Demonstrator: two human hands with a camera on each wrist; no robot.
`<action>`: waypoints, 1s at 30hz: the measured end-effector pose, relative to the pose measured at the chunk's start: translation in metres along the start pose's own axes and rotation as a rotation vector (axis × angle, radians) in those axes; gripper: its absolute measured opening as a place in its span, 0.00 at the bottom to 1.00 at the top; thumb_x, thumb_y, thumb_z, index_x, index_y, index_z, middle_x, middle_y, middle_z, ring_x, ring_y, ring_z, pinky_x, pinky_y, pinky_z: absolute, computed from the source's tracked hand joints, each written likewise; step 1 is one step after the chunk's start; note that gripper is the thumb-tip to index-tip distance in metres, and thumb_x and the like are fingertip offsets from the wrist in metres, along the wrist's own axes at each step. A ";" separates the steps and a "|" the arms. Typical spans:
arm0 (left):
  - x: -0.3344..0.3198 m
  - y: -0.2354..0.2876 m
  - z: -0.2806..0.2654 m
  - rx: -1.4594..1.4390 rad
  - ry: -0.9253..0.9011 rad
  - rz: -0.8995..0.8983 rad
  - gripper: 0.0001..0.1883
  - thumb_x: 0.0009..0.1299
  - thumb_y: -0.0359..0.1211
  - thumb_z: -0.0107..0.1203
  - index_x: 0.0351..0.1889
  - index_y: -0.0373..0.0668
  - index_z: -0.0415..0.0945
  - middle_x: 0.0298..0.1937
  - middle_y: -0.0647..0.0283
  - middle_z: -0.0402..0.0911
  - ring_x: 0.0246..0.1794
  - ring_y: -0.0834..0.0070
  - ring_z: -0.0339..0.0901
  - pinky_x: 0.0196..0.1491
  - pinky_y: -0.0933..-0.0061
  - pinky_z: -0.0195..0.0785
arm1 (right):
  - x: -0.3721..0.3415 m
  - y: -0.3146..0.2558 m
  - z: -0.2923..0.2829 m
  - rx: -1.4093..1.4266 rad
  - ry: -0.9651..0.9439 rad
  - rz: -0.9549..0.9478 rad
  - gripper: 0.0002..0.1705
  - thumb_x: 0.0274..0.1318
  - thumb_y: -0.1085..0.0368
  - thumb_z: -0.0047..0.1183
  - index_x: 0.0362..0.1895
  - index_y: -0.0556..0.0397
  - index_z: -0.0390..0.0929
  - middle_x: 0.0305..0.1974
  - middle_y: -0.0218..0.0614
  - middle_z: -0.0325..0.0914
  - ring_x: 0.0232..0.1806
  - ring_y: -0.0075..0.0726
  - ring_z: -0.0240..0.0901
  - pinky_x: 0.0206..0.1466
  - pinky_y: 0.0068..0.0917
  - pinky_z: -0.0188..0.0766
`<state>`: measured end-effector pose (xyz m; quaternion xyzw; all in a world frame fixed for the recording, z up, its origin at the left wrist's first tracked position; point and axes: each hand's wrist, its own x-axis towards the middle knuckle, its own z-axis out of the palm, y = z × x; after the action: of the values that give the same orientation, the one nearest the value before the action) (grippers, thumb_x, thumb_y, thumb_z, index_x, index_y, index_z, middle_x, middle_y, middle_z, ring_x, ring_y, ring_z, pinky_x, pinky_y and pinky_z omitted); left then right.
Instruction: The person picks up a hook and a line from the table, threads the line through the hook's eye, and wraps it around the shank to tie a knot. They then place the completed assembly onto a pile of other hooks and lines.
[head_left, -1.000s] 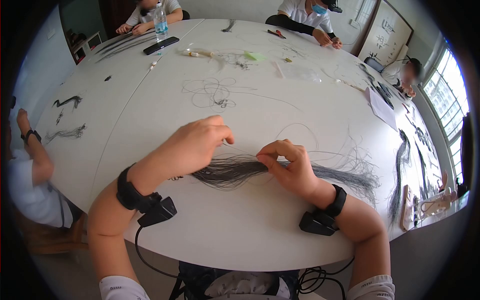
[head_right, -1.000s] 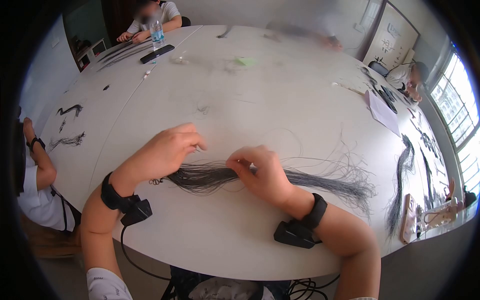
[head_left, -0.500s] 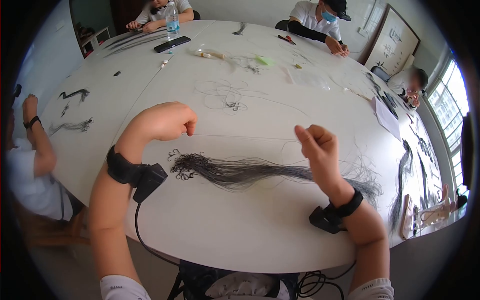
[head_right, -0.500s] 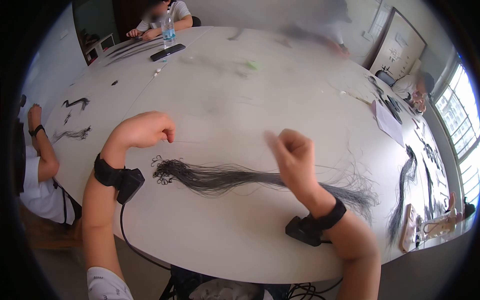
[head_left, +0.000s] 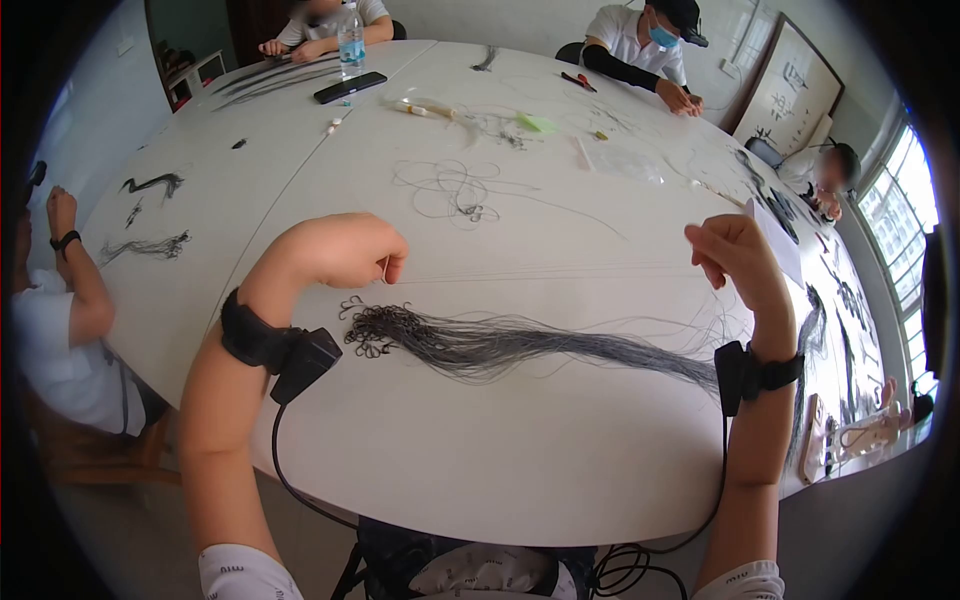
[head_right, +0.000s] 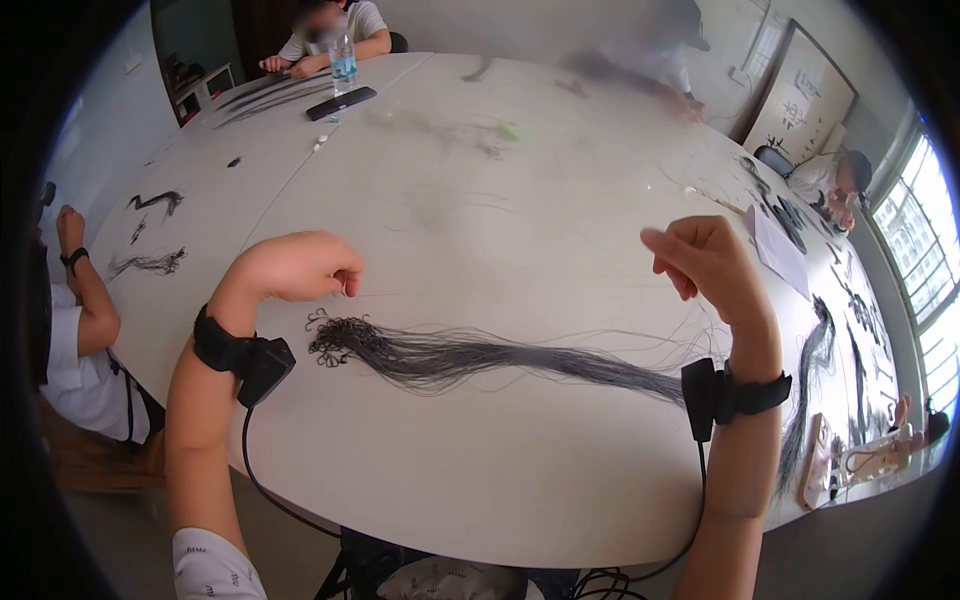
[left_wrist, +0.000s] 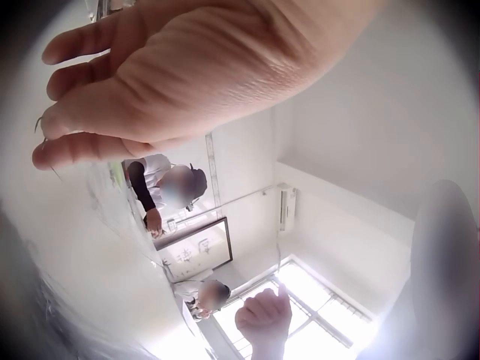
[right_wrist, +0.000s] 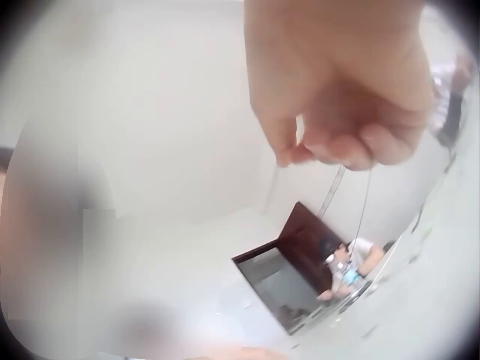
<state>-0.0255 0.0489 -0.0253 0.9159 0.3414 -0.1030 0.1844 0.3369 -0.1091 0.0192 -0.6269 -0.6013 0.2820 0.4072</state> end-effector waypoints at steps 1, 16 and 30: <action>0.000 0.001 0.001 -0.001 -0.002 0.014 0.07 0.55 0.21 0.50 0.31 0.36 0.76 0.30 0.56 0.79 0.34 0.64 0.76 0.38 0.67 0.68 | -0.002 -0.002 -0.005 -0.292 -0.023 0.183 0.24 0.57 0.54 0.53 0.13 0.54 0.70 0.08 0.24 0.61 0.08 0.17 0.54 0.13 0.17 0.50; -0.002 0.016 0.000 -0.055 -0.018 0.047 0.07 0.55 0.23 0.50 0.30 0.36 0.78 0.27 0.56 0.80 0.28 0.67 0.77 0.34 0.71 0.69 | 0.003 0.036 -0.008 -1.060 0.038 0.317 0.20 0.45 0.52 0.59 0.21 0.57 0.78 0.22 0.43 0.77 0.22 0.42 0.75 0.31 0.34 0.71; 0.051 0.027 -0.005 0.004 0.431 0.047 0.08 0.56 0.33 0.54 0.28 0.38 0.77 0.27 0.56 0.79 0.30 0.61 0.76 0.35 0.65 0.68 | -0.005 0.029 0.107 -0.448 -0.137 -0.320 0.19 0.49 0.67 0.51 0.13 0.60 0.60 0.15 0.40 0.62 0.18 0.47 0.53 0.21 0.38 0.55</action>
<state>0.0302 0.0619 -0.0300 0.9249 0.3511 0.0989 0.1075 0.2614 -0.0941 -0.0601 -0.5781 -0.7660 0.1159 0.2563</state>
